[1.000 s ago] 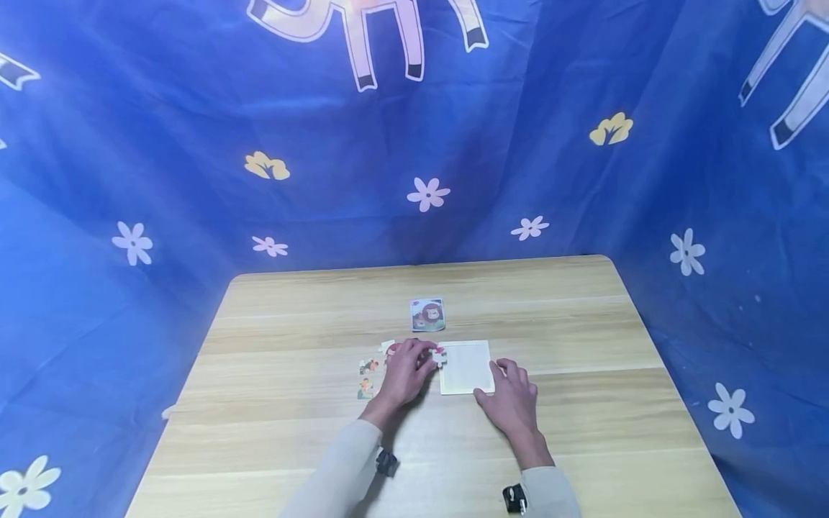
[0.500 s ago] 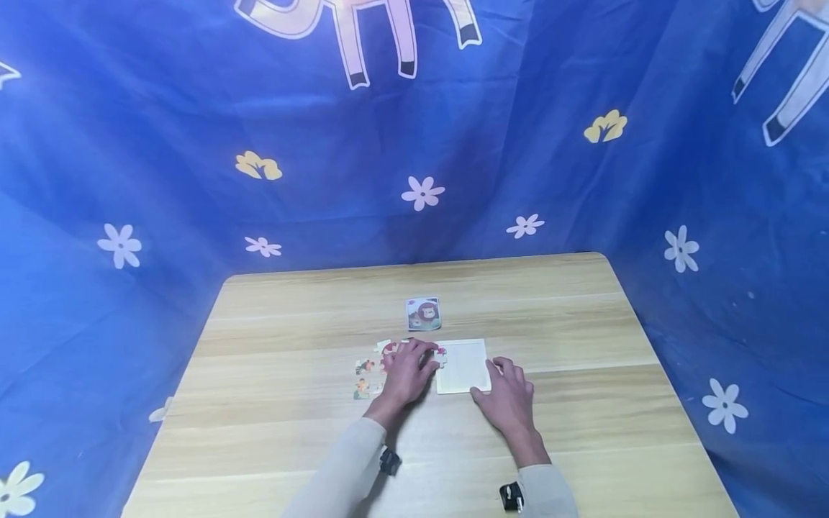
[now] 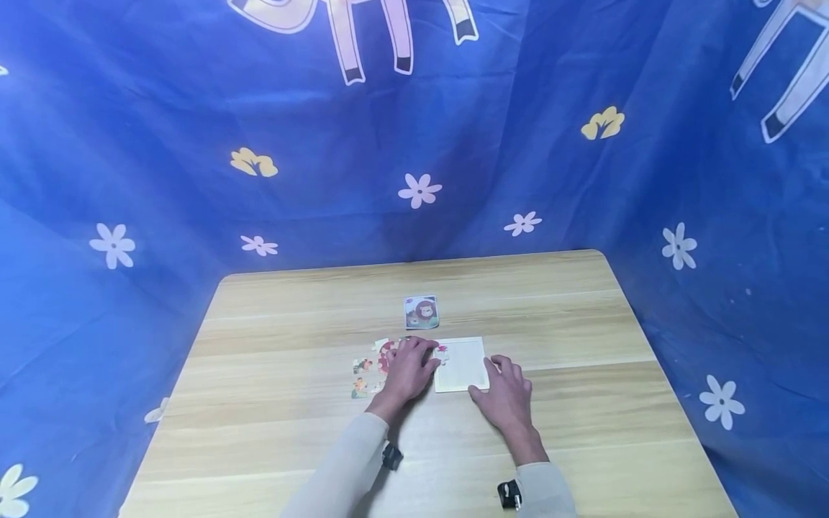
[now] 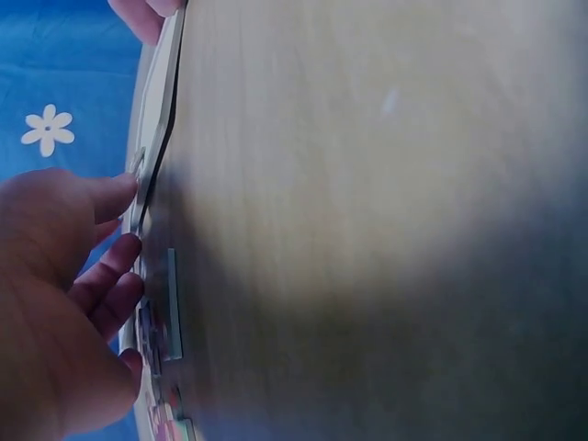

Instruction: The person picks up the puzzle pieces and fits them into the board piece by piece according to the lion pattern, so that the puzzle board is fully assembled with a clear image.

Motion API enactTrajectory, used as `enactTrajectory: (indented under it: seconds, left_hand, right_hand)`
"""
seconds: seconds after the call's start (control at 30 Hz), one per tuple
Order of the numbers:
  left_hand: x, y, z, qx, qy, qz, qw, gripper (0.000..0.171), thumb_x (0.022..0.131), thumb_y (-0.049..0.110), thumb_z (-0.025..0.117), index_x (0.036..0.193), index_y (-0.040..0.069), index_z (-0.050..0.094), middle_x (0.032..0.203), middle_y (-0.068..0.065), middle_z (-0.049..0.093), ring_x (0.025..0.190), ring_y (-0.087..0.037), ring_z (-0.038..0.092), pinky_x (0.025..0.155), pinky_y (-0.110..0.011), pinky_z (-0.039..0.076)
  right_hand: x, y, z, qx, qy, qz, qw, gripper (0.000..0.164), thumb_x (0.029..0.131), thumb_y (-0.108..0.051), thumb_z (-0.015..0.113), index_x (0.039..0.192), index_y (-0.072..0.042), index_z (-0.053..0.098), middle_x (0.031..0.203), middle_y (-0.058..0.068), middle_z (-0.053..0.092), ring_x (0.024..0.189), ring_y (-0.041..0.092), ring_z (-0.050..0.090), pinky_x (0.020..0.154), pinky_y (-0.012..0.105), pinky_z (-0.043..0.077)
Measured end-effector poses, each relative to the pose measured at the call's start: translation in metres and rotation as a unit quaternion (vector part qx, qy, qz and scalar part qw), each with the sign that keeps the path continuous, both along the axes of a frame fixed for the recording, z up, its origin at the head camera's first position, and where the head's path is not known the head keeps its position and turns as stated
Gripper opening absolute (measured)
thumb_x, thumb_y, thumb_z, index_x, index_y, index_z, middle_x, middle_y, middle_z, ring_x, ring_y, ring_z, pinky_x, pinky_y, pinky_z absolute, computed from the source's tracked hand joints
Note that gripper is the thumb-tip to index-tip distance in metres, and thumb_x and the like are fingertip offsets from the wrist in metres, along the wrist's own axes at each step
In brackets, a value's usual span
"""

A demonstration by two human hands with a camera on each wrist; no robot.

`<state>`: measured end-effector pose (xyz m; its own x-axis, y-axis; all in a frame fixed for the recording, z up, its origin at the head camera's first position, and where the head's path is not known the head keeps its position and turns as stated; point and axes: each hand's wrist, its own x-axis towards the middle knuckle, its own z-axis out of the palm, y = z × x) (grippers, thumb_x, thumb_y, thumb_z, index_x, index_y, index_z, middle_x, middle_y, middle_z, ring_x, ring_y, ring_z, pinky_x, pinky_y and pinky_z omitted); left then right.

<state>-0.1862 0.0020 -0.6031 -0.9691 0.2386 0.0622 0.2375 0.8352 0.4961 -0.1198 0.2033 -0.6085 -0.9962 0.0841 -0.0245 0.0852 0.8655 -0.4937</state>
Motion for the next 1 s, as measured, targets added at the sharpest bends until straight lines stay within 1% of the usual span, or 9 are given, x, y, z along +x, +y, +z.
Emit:
enactTrajectory:
  seconds: [0.23,0.4,0.67,0.8,1.0]
  left_hand:
    - [-0.0023,0.0031,-0.001,-0.008,-0.016,0.012,0.9998,0.036,0.088,0.036,0.066,0.123,0.027,0.064,0.115,0.001,0.062,0.109,-0.02,0.052,0.091,-0.046,0.034]
    - [-0.0041,0.0044,-0.0005,-0.02,-0.015,0.013,0.9996,0.038,0.088,0.036,0.065,0.125,0.027,0.064,0.116,0.001,0.062,0.11,-0.02,0.051,0.091,-0.048,0.034]
    - [-0.0054,0.0051,-0.0009,-0.007,-0.023,0.023,0.9995,0.039,0.086,0.038,0.065,0.123,0.026,0.064,0.117,-0.001,0.063,0.113,-0.022,0.051,0.091,-0.05,0.034]
    - [-0.006,0.0062,-0.0013,-0.004,-0.023,0.025,0.9994,0.035,0.087,0.039,0.064,0.12,0.026,0.065,0.115,0.0,0.063,0.11,-0.021,0.052,0.092,-0.05,0.033]
    - [-0.0062,0.0071,-0.003,-0.019,-0.008,0.02,0.9996,0.031,0.088,0.037,0.064,0.117,0.027,0.067,0.11,0.003,0.062,0.104,-0.019,0.052,0.09,-0.049,0.033]
  right_hand:
    - [0.0014,-0.0008,0.0024,-0.007,0.002,0.0,1.0,0.071,0.078,-0.043,0.073,0.135,-0.005,0.055,0.138,0.011,0.049,0.122,0.032,0.044,0.086,0.05,0.034]
    - [0.0004,-0.0008,0.0026,-0.006,0.0,0.002,1.0,0.071,0.079,-0.042,0.073,0.136,-0.004,0.054,0.138,0.012,0.049,0.122,0.032,0.044,0.086,0.05,0.034]
    - [-0.0003,0.0001,0.0017,-0.003,-0.006,0.003,1.0,0.071,0.079,-0.044,0.073,0.136,-0.005,0.054,0.139,0.011,0.048,0.123,0.032,0.043,0.086,0.051,0.034]
    - [-0.0007,0.0007,0.0008,0.0,-0.003,0.004,1.0,0.071,0.079,-0.044,0.072,0.136,-0.005,0.054,0.139,0.011,0.048,0.123,0.032,0.043,0.085,0.05,0.034]
    - [-0.0001,0.0015,-0.0015,0.003,-0.002,0.005,1.0,0.071,0.079,-0.045,0.071,0.136,-0.007,0.055,0.138,0.009,0.049,0.123,0.031,0.043,0.085,0.049,0.034]
